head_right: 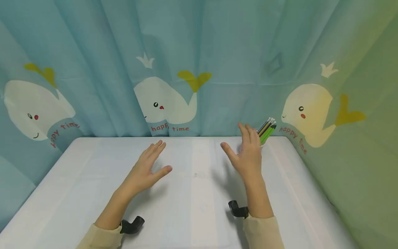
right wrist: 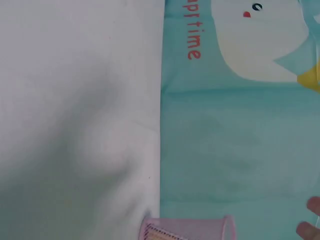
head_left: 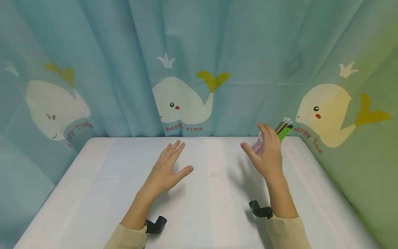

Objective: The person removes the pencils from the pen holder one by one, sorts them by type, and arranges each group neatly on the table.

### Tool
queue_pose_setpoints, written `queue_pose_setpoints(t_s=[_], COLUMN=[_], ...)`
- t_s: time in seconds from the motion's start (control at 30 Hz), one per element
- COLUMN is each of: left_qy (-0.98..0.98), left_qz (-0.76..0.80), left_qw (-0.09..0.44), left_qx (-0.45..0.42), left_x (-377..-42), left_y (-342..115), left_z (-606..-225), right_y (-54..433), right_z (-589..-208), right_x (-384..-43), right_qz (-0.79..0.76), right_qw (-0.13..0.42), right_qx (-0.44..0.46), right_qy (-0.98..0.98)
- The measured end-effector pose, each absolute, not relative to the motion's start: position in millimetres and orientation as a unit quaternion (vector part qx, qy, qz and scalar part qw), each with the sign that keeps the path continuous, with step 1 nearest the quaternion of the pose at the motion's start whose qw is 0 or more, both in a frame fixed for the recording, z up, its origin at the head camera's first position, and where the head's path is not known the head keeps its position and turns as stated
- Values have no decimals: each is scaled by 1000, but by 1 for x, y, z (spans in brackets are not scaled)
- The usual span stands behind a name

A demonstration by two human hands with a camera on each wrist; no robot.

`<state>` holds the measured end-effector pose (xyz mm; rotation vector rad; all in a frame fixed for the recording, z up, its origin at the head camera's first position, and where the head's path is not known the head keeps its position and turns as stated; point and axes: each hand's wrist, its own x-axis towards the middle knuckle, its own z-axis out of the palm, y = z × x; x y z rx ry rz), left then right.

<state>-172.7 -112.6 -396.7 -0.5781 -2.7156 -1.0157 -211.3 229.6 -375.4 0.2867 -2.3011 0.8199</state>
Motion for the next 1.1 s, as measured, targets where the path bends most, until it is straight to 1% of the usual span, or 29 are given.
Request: queue_pose_setpoints(t_s=[0.1, 0.2, 0.3, 0.43, 0.5, 0.67, 0.9, 1.1], left_qy=[-891, -863, -838, -812, -802, -786, -763, -758], left_qz=[-393, -442, -482, -525, -538, -557, -594, -603], left_qw=[87, 81, 62, 14, -11, -61, -97, -107], left_qx=[-208, -230, -247, -256, -258, -260, -234, -225], left_x=[-173, -178, -183, -193, -198, -210, -226, -239], left_y=[-100, -84, -67, -47, -37, -13, 13, 32], left_z=[-400, -402, -403, -403, -403, -403, -401, -403], right_y=[239, 253, 266, 279, 284, 299, 314, 323], right_z=[-377, -380, -384, -390, -392, -394, -396, -400], right_x=[-213, -215, -215, -214, -214, -218, -225, -230], right_qz=[356, 389, 426, 499, 539, 615, 664, 715], right_qw=[367, 361, 323, 237, 204, 161, 85, 28], right_qx=[92, 62, 19, -42, -74, -142, -153, -125], right_qy=[-855, -845, -845, -832, -814, -759, -727, -687])
